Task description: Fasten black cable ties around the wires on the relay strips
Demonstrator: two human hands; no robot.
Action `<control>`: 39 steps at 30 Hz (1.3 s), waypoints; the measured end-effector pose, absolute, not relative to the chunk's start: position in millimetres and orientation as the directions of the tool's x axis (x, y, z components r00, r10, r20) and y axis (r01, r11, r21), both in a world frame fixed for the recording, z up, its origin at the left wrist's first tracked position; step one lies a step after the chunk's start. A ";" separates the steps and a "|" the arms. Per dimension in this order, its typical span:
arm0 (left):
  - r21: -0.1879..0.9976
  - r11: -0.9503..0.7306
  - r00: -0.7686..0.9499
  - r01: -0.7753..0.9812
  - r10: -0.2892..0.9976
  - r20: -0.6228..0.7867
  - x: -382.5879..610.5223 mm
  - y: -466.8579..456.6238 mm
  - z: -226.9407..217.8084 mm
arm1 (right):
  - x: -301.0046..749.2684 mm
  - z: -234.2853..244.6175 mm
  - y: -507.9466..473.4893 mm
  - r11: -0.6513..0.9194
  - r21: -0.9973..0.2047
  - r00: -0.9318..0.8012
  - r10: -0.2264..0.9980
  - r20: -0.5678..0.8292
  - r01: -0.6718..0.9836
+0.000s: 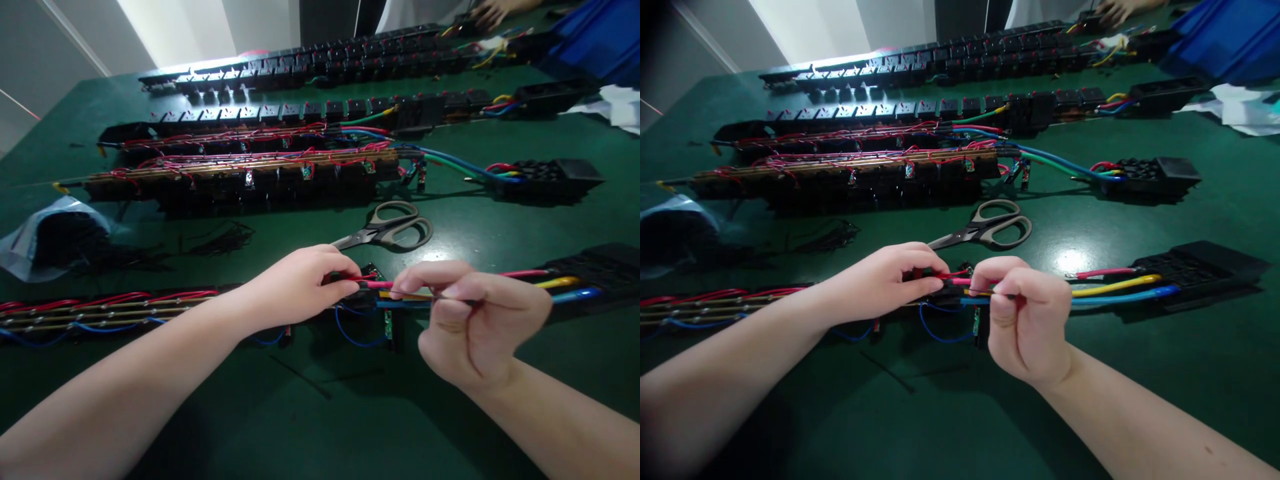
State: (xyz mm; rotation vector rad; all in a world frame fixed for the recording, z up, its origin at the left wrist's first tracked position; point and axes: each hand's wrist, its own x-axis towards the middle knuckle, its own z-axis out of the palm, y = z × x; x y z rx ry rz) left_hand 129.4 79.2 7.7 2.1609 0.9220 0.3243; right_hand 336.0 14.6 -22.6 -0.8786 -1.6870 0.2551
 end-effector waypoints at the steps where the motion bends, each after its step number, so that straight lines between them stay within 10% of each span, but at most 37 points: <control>1: 0.727 -0.449 0.704 0.519 0.708 -0.066 129.8 79.6 7.8 | 336.3 -22.8 13.5 0.704 -0.570 -0.066 0.652 0.755 0.423; 39: 0.766 -0.403 0.688 0.501 0.722 -0.070 127.8 82.4 8.4 | 338.1 -12.3 12.5 0.775 -0.202 -0.514 0.565 0.646 0.599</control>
